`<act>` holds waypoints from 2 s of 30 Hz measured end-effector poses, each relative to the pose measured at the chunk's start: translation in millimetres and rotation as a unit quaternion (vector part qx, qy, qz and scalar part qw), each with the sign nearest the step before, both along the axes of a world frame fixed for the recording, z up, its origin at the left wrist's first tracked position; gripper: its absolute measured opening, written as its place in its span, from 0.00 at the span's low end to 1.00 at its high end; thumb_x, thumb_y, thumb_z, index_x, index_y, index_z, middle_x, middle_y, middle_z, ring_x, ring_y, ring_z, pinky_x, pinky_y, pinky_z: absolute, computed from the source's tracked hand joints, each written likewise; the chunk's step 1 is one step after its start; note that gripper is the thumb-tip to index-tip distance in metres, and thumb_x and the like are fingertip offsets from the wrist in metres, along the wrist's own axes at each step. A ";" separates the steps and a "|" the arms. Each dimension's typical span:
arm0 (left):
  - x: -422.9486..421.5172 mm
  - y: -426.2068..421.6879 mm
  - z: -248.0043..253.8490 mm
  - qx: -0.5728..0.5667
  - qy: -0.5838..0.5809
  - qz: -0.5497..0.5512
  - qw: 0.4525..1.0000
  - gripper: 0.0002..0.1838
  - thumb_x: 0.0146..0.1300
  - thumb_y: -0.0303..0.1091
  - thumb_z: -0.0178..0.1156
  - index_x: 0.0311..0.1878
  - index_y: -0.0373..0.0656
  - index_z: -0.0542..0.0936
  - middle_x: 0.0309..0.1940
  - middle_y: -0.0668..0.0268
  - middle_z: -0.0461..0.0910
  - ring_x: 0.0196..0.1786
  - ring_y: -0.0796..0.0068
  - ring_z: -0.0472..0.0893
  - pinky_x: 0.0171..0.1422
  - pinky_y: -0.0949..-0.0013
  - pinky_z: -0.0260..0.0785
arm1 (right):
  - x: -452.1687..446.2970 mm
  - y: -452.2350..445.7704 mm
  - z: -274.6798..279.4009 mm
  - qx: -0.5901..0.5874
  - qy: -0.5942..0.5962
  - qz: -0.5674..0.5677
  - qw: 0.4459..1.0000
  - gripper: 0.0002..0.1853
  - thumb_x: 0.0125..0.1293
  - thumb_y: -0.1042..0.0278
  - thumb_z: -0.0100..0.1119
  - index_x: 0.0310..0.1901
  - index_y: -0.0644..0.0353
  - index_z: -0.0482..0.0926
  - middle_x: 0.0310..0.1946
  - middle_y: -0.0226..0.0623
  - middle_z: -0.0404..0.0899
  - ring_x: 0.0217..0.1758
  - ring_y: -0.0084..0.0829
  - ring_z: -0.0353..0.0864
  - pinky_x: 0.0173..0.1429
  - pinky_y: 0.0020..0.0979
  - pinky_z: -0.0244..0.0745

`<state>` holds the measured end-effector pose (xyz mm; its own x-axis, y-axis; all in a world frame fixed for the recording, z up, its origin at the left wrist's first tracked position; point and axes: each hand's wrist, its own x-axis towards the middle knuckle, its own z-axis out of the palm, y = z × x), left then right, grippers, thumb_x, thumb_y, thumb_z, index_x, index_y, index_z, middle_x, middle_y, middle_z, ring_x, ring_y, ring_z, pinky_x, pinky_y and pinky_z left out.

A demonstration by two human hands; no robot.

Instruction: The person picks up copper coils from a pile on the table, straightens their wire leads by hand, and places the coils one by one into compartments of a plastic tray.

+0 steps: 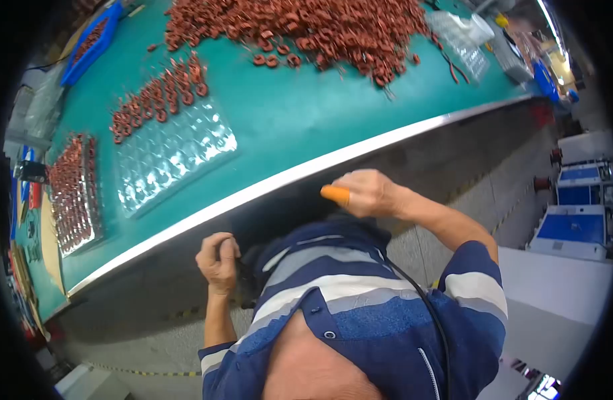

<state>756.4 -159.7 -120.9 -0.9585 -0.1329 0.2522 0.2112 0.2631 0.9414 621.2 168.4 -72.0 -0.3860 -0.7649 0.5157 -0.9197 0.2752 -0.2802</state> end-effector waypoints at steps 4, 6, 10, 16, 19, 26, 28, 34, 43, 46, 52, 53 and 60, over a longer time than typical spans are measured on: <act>-1.1 -17.8 50.2 -0.166 0.092 0.003 0.982 0.08 0.67 0.26 0.57 0.47 0.33 0.76 0.33 0.60 0.80 0.31 0.75 0.79 0.36 0.73 0.73 | 16.5 24.9 -15.0 -0.044 -0.130 -0.187 0.973 0.10 0.60 0.81 0.62 0.44 0.66 0.81 0.27 0.40 0.76 0.23 0.37 0.77 0.27 0.32 0.72; -12.7 -22.6 95.2 -0.107 0.168 0.014 0.980 0.19 0.61 0.31 0.63 0.51 0.27 0.76 0.35 0.53 0.80 0.36 0.62 0.81 0.41 0.65 0.76 | 16.8 20.9 -21.7 -0.072 -0.152 -0.203 0.965 0.08 0.61 0.80 0.62 0.43 0.67 0.81 0.27 0.41 0.76 0.23 0.36 0.77 0.26 0.31 0.72; -39.2 -31.8 206.6 -0.249 0.410 -0.095 0.872 0.31 0.66 0.47 0.56 0.56 0.22 0.73 0.47 0.44 0.78 0.50 0.52 0.79 0.60 0.54 0.70 | 31.9 10.8 -34.4 -0.052 -0.090 -0.120 0.987 0.10 0.58 0.80 0.63 0.42 0.67 0.81 0.28 0.40 0.78 0.23 0.35 0.79 0.26 0.31 0.74; -42.2 -18.9 238.0 -0.151 0.436 -0.214 0.861 0.27 0.65 0.41 0.58 0.56 0.24 0.73 0.47 0.46 0.79 0.50 0.52 0.79 0.59 0.56 0.71 | 53.2 28.8 -46.5 -0.046 -0.059 -0.124 0.989 0.13 0.53 0.82 0.65 0.43 0.67 0.79 0.29 0.40 0.78 0.25 0.37 0.80 0.27 0.31 0.77; -49.9 -20.8 236.1 -0.147 0.452 -0.223 0.851 0.25 0.64 0.38 0.59 0.56 0.24 0.73 0.47 0.47 0.79 0.50 0.52 0.80 0.58 0.56 0.72 | 55.1 27.6 -50.3 -0.070 -0.074 -0.145 0.984 0.12 0.54 0.84 0.64 0.42 0.67 0.81 0.30 0.43 0.80 0.27 0.41 0.81 0.32 0.34 0.78; -69.7 -39.1 206.5 0.023 0.381 -0.211 0.900 0.22 0.62 0.31 0.61 0.56 0.26 0.73 0.47 0.50 0.80 0.51 0.53 0.80 0.57 0.57 0.73 | 24.5 13.1 -18.9 -0.002 -0.029 -0.137 0.990 0.12 0.54 0.87 0.63 0.41 0.70 0.82 0.34 0.47 0.83 0.30 0.40 0.84 0.33 0.34 0.80; -73.3 -54.3 186.5 0.106 0.368 -0.175 0.907 0.22 0.62 0.29 0.61 0.56 0.26 0.73 0.47 0.50 0.80 0.51 0.53 0.80 0.57 0.58 0.74 | -16.7 -8.7 -9.6 -0.088 -0.018 -0.131 0.987 0.11 0.56 0.87 0.63 0.42 0.71 0.82 0.34 0.46 0.83 0.29 0.38 0.84 0.32 0.32 0.78; -82.9 -121.9 77.6 -0.436 0.200 0.032 0.877 0.18 0.56 0.16 0.60 0.52 0.32 0.77 0.50 0.50 0.78 0.55 0.51 0.79 0.59 0.57 0.74 | -72.9 -41.9 5.3 -0.050 -0.047 -0.117 0.991 0.11 0.57 0.87 0.62 0.43 0.72 0.80 0.36 0.47 0.81 0.32 0.40 0.81 0.35 0.33 0.77; -94.6 -143.0 56.3 -0.439 0.079 -0.285 0.848 0.24 0.55 0.39 0.65 0.54 0.36 0.77 0.56 0.57 0.75 0.63 0.60 0.73 0.70 0.60 0.66 | -109.4 -61.5 8.6 0.105 -0.159 -0.088 0.978 0.14 0.55 0.87 0.58 0.45 0.69 0.78 0.42 0.46 0.75 0.40 0.44 0.74 0.44 0.39 0.70; -100.2 -146.6 59.9 -0.384 0.032 -0.301 0.872 0.25 0.55 0.39 0.66 0.55 0.36 0.76 0.57 0.57 0.74 0.61 0.61 0.74 0.66 0.60 0.70 | -111.8 -61.2 7.5 0.103 -0.193 -0.090 0.972 0.16 0.54 0.87 0.59 0.45 0.67 0.79 0.40 0.44 0.75 0.39 0.42 0.73 0.42 0.38 0.69; -100.9 -147.5 61.5 -0.347 -0.003 -0.319 0.882 0.26 0.57 0.38 0.64 0.58 0.36 0.75 0.59 0.58 0.73 0.64 0.60 0.72 0.69 0.60 0.66 | -111.6 -65.1 12.1 0.098 -0.223 -0.117 0.963 0.19 0.51 0.88 0.60 0.46 0.63 0.79 0.40 0.42 0.74 0.38 0.43 0.72 0.41 0.38 0.68; -102.4 -148.2 61.7 -0.339 -0.006 -0.320 0.884 0.25 0.58 0.37 0.63 0.58 0.36 0.75 0.59 0.57 0.73 0.64 0.60 0.72 0.69 0.60 0.66 | -111.4 -68.0 12.7 0.095 -0.222 -0.135 0.961 0.18 0.51 0.87 0.60 0.45 0.62 0.79 0.40 0.42 0.74 0.38 0.43 0.72 0.41 0.39 0.68; -108.8 -151.2 67.2 -0.260 -0.041 -0.339 0.903 0.20 0.58 0.33 0.63 0.52 0.33 0.77 0.58 0.53 0.73 0.63 0.53 0.73 0.69 0.56 0.67 | -95.7 -81.4 3.1 0.100 -0.162 -0.242 0.952 0.15 0.55 0.82 0.59 0.45 0.60 0.77 0.40 0.46 0.73 0.40 0.48 0.72 0.44 0.43 0.69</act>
<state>647.6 -310.9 -53.6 -0.7930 0.6082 0.0358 0.4256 0.5108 0.7470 525.5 86.9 -69.0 -0.8313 -0.5282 0.1729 -0.5468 0.7218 -0.4242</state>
